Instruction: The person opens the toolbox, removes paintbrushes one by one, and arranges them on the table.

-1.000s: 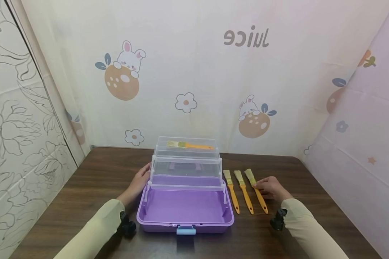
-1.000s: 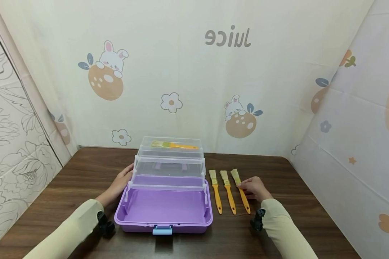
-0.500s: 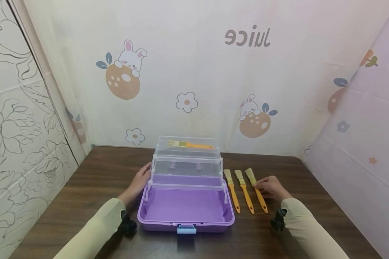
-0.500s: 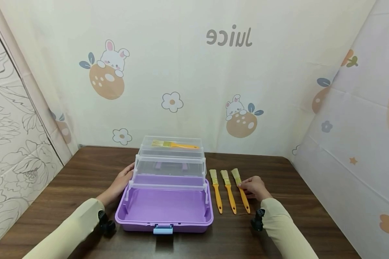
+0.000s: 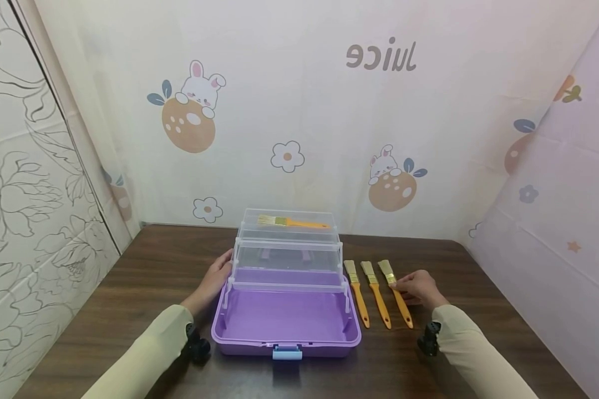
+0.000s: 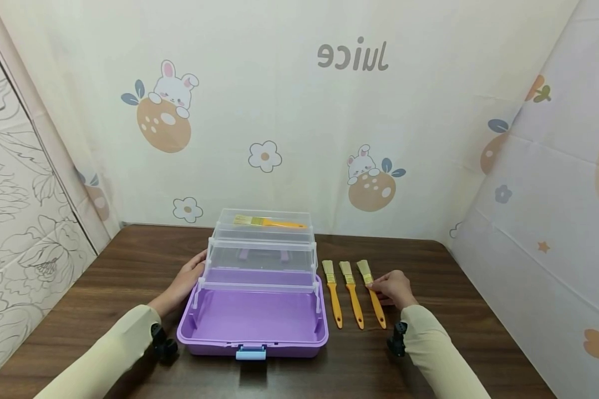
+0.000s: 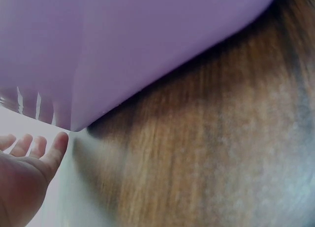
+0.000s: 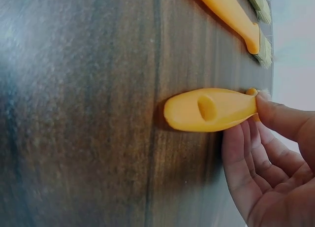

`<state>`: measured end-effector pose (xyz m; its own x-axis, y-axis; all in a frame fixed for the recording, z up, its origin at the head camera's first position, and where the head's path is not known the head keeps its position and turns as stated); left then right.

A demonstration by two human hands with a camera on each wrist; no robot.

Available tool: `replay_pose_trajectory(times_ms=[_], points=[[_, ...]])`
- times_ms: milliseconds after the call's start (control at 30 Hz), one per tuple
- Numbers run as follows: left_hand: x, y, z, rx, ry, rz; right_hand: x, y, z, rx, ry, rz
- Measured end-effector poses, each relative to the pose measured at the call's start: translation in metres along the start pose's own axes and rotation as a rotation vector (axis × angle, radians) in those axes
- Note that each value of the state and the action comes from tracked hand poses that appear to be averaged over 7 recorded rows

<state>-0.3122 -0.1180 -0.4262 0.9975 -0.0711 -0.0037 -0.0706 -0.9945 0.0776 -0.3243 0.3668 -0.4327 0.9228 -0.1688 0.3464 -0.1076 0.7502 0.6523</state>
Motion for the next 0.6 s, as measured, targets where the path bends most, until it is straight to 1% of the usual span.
replay_pose_trajectory(times_ms=[333,600], points=[[-0.0009,0.0015,0.0018,-0.035,0.012,-0.012,0.0023,0.0007,0.0010,0.009,0.018,-0.007],[-0.0008,0.0014,0.0012,-0.024,0.002,-0.017,0.0010,0.0009,0.0007,0.027,0.009,-0.008]])
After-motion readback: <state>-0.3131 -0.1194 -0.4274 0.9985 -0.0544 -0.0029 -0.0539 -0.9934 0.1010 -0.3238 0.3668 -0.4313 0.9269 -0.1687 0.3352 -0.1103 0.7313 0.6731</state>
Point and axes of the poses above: each hand's wrist, its own x-axis away from the middle knuckle, its own y-axis out of the back of the hand, z = x × y, the point moved 6 cm from there along -x, towards the middle knuckle, and after that the axes turned 3 degrees about x, right-handed, at the moved point
